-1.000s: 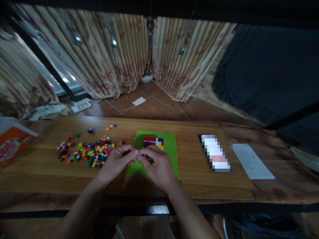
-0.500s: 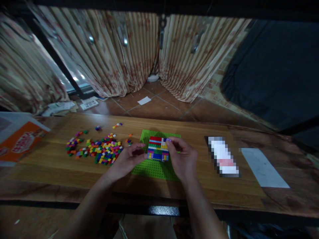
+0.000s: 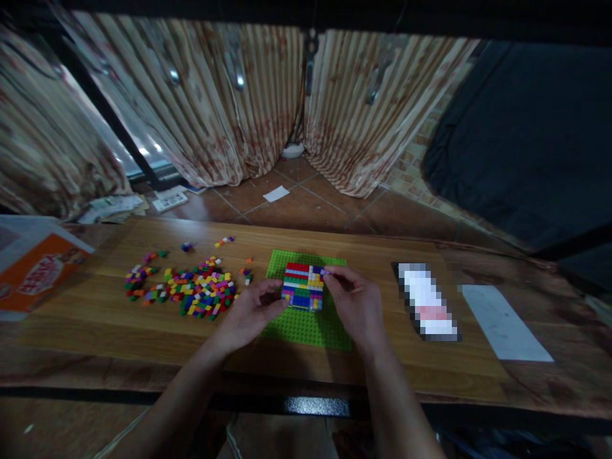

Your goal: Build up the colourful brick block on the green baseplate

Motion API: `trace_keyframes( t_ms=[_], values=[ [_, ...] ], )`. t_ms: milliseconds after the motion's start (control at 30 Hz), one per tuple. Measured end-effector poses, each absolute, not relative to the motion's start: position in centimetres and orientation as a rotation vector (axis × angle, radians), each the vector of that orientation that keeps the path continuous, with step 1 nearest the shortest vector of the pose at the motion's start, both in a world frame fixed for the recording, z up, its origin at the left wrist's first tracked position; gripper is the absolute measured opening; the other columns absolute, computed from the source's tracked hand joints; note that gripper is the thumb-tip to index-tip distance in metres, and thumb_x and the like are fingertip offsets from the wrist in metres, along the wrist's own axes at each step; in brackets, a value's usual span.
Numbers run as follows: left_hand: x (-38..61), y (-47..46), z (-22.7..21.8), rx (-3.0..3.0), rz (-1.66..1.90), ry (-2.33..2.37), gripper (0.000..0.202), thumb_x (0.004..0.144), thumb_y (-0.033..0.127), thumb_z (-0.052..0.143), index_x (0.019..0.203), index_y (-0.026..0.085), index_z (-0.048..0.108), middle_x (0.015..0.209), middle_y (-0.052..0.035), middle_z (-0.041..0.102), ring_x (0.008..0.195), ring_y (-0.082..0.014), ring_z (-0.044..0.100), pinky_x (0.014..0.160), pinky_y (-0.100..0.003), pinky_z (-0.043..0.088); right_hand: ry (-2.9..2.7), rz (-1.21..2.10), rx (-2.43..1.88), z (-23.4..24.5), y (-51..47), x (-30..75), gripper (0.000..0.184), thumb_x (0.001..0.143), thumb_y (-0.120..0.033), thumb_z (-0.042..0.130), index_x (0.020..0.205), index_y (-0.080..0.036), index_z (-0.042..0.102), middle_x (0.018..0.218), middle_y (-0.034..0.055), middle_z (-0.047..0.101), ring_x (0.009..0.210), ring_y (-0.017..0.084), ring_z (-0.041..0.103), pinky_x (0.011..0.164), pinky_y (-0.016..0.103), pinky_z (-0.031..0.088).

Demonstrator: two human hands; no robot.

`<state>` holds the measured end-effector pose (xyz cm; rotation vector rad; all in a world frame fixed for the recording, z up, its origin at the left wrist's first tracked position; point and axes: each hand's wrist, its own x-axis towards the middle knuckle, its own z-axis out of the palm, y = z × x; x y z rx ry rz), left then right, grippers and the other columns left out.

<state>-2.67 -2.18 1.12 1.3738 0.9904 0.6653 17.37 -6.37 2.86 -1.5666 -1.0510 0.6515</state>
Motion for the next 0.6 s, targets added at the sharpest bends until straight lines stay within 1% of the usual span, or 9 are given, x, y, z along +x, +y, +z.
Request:
trace_keyframes(
  t_ms=[233, 333, 500, 600],
  values=[
    [-2.6, -2.1, 1.5, 1.408, 0.646, 1.024, 0.034, 0.078, 0.033, 0.065, 0.105, 0.014, 0.064, 0.077, -0.003, 0.068, 0.066, -0.0146, 0.059, 0.058, -0.025, 0.041, -1.197, 0.86, -1.659, 2.8, -6.9, 18.8, 0.021, 0.072, -0.038, 0.073, 0.083, -0.021, 0.075, 0.083, 0.0029, 0.075, 0.076, 0.019, 0.069, 0.073, 0.033, 0.053],
    [-2.6, -2.1, 1.4, 1.41, 0.653, 1.021, 0.035, 0.077, 0.033, 0.066, 0.106, 0.014, 0.064, 0.077, -0.0032, 0.068, 0.066, -0.0144, 0.058, 0.058, -0.024, 0.041, -1.225, 0.875, -1.662, 3.0, -7.1, 18.9, 0.018, 0.072, -0.037, 0.073, 0.081, -0.021, 0.074, 0.081, 0.0018, 0.075, 0.074, 0.018, 0.069, 0.071, 0.031, 0.053],
    [-2.6, -2.1, 1.1, 1.391, 0.655, 0.997, 0.035, 0.078, 0.034, 0.066, 0.106, 0.014, 0.063, 0.081, -0.0044, 0.069, 0.07, -0.0159, 0.061, 0.06, -0.025, 0.043, -1.264, 0.878, -1.622, 2.8, -6.9, 18.5, 0.014, 0.071, -0.034, 0.073, 0.078, -0.022, 0.074, 0.081, 0.0018, 0.075, 0.075, 0.019, 0.069, 0.072, 0.033, 0.054],
    [-2.6, -2.2, 1.2, 1.39, 0.651, 1.003, 0.035, 0.078, 0.034, 0.066, 0.107, 0.014, 0.063, 0.078, -0.0036, 0.069, 0.068, -0.0151, 0.06, 0.059, -0.025, 0.042, -1.23, 0.849, -1.628, 2.5, -6.7, 18.3, 0.014, 0.07, -0.034, 0.073, 0.077, -0.022, 0.073, 0.081, 0.002, 0.075, 0.074, 0.019, 0.069, 0.071, 0.033, 0.054]
  ],
)
